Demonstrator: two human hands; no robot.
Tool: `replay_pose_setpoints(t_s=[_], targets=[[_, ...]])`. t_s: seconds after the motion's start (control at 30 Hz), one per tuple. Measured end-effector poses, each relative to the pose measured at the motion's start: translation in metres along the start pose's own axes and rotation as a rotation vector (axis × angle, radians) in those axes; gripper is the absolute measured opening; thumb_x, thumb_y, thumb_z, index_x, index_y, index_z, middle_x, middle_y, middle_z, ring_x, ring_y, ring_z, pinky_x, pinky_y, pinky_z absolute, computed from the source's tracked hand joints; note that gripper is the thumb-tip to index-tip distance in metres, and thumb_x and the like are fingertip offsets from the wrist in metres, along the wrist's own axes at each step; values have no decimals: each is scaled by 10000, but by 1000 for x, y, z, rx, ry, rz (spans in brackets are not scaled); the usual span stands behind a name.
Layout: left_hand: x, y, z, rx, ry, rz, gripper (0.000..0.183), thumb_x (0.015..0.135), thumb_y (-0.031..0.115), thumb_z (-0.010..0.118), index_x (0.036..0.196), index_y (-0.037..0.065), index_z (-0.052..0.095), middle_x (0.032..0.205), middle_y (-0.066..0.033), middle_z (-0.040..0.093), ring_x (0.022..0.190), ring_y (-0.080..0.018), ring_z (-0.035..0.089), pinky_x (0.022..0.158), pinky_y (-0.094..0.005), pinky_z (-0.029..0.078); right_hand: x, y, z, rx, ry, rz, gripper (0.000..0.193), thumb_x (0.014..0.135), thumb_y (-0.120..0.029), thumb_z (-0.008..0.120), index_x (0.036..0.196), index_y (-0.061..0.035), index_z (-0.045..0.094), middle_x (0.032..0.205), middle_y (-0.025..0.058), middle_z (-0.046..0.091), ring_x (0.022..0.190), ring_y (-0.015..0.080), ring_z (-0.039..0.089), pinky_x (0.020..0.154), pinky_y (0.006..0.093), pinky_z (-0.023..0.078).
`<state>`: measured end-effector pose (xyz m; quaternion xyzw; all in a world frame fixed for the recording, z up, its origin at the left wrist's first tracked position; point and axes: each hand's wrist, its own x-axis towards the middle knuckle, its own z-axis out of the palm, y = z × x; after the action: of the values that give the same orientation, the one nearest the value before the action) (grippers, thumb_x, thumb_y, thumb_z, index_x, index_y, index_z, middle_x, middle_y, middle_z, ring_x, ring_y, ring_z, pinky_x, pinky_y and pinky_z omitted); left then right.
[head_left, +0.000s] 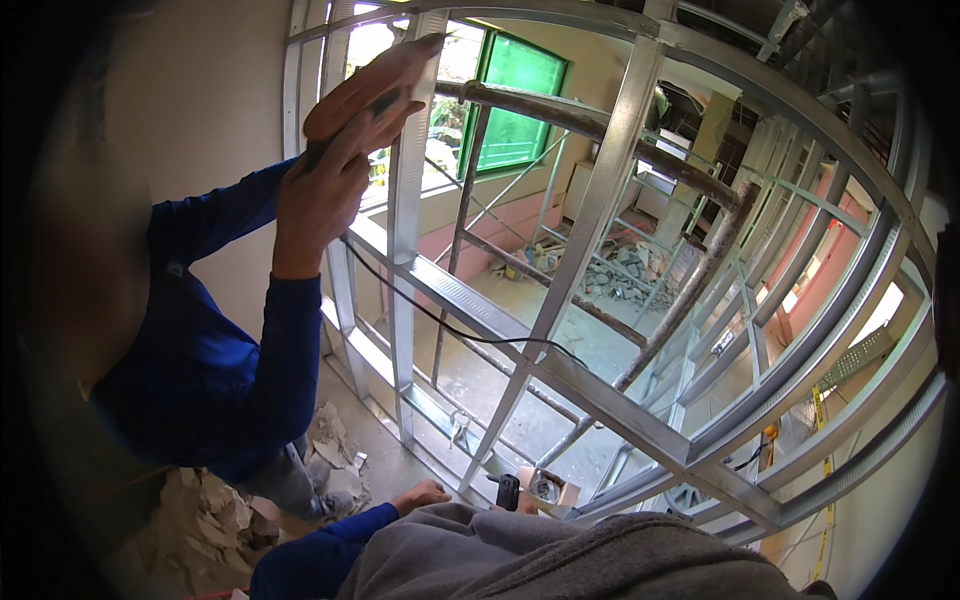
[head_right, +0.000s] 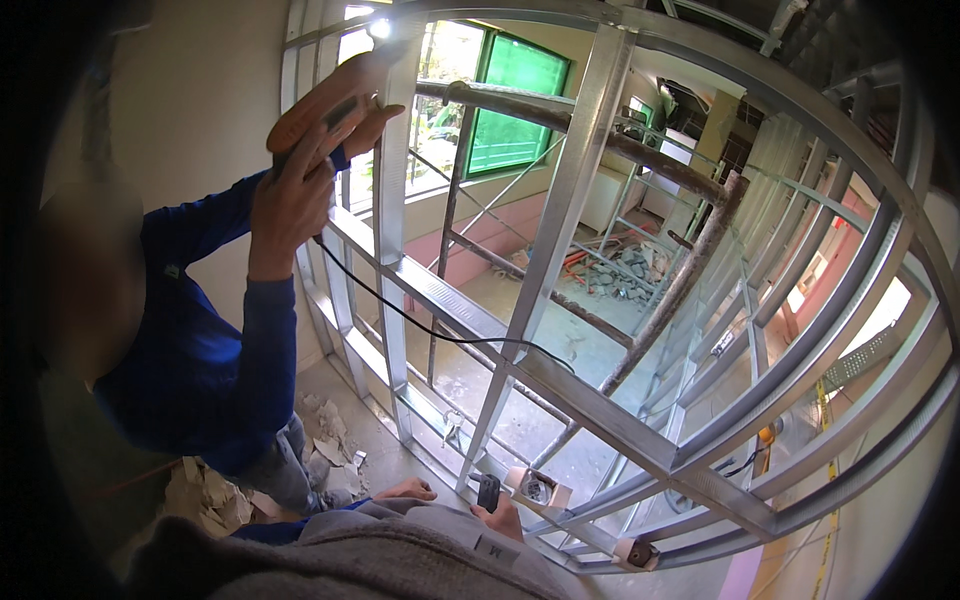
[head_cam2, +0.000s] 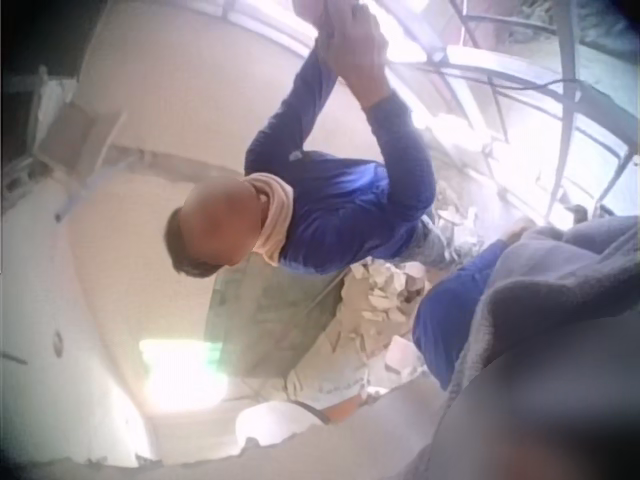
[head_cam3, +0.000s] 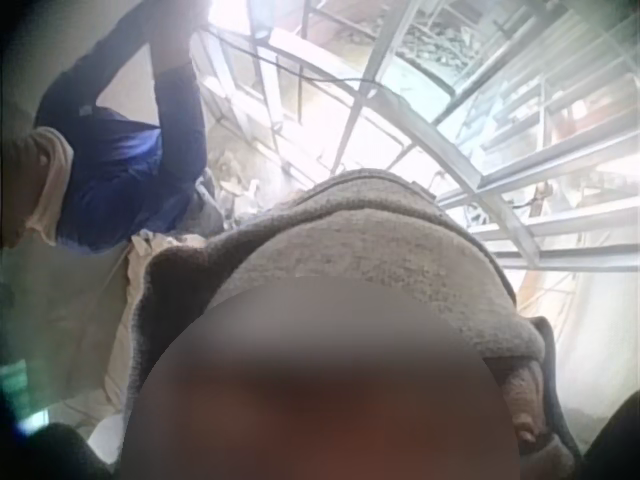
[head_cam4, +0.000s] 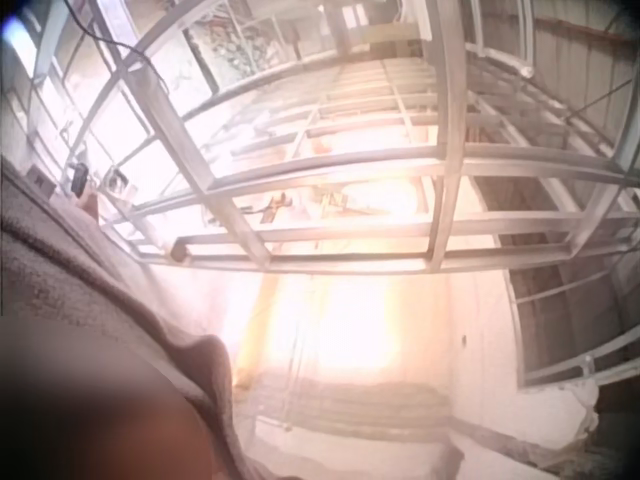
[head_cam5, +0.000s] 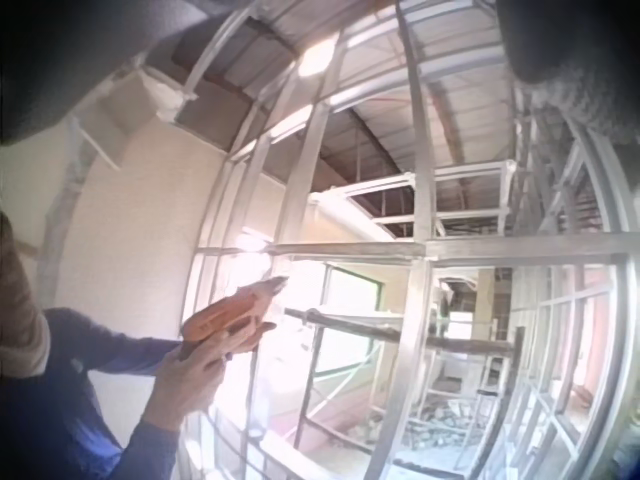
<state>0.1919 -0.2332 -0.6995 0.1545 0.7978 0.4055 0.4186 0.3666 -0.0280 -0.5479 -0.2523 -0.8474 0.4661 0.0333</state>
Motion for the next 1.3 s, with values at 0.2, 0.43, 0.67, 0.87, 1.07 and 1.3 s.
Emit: replay_pose_setpoints(t_s=[0.2, 0.43, 0.67, 0.87, 1.07, 1.3], targets=[[4, 2, -2, 26, -23, 20, 497, 877, 386, 713, 1066, -72, 753, 1004, -196, 761, 933, -273, 718, 820, -394, 561, -1, -3, -3, 4, 2, 29, 542, 809, -316, 828, 1142, 63, 630, 1025, 307, 712, 996, 417, 711, 855, 457, 533], [14, -8, -1, 44, -30, 24, 500, 877, 389, 714, 1075, -68, 753, 1019, -201, 762, 942, -280, 720, 828, -396, 559, 7, 10, 2, -19, -5, -27, 556, 818, -329, 820, 1160, 63, 622, 1033, 311, 704, 999, 433, 700, 859, 456, 530], [14, -5, 1, 64, -14, 33, 500, 880, 391, 715, 1081, -66, 752, 1026, -203, 762, 949, -281, 720, 836, -397, 558, 13, 18, 2, 6, -8, -109, 586, 827, -338, 818, 1200, 63, 609, 1061, 326, 696, 1051, 462, 683, 892, 467, 527], [14, -2, 1, 77, -74, 4, 557, 911, 430, 704, 1185, -55, 715, 1108, -217, 740, 1047, -307, 693, 917, -414, 530, 12, 16, -2, 9, -26, -96, 589, 829, -349, 819, 1181, 72, 605, 1045, 322, 697, 1033, 460, 687, 883, 467, 530], [14, -2, 4, 75, -42, 1, 521, 893, 395, 711, 1137, -64, 736, 1078, -222, 753, 1001, -310, 715, 892, -404, 556, 16, 23, 0, -9, -32, -78, 577, 824, -366, 823, 1135, 73, 615, 1018, 318, 698, 996, 442, 699, 851, 464, 534], [17, -3, 5, 102, -69, 5, 545, 897, 421, 714, 1158, -57, 731, 1137, -244, 737, 1078, -340, 699, 956, -404, 537, 22, 44, 9, -87, 7, -58, 589, 821, -376, 821, 1130, 80, 613, 1029, 342, 687, 1011, 471, 685, 857, 481, 524]])
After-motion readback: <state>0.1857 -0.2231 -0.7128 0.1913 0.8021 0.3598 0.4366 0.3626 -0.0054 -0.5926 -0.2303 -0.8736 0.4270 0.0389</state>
